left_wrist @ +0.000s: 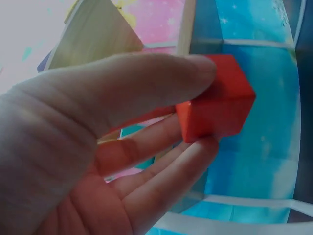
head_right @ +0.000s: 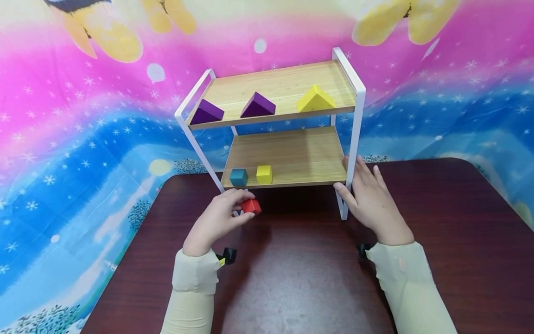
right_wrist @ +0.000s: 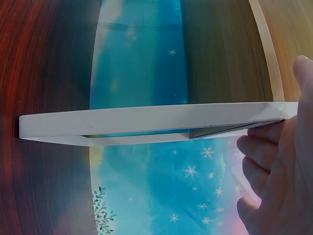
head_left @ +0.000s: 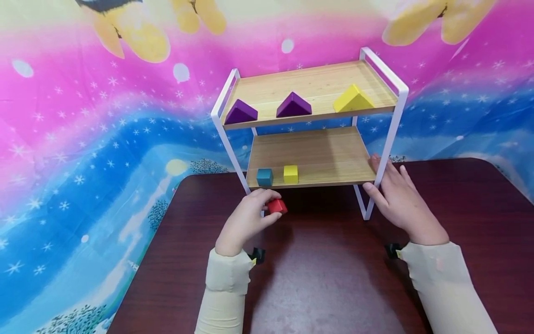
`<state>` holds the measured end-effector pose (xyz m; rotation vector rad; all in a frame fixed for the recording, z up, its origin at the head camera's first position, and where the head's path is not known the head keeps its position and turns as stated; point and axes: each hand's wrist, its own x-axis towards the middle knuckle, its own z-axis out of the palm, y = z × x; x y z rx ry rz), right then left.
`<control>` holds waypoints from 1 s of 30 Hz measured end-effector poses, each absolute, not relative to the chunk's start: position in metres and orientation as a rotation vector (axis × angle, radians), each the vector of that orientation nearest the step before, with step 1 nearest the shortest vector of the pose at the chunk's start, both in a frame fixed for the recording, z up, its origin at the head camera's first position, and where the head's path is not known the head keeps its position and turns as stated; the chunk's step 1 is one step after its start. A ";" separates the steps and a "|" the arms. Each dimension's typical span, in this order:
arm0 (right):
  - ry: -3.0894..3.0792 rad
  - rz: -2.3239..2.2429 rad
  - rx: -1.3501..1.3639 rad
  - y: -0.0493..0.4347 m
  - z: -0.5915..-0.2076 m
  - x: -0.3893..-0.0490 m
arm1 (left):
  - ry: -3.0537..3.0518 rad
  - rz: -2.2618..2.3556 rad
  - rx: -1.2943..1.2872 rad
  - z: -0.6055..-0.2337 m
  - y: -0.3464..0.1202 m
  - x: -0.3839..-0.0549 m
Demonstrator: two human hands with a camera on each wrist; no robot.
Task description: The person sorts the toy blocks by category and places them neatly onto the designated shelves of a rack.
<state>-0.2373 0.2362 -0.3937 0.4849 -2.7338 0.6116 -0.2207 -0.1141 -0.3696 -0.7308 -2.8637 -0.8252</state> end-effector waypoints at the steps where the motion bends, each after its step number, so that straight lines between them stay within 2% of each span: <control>1: -2.734 0.611 0.484 0.236 -0.394 -0.237 | -2.849 -0.860 -0.732 -0.369 -0.113 -0.220; 30: -2.714 0.627 0.503 0.238 -0.395 -0.239 | -2.669 -1.190 -0.660 -0.370 -0.098 -0.213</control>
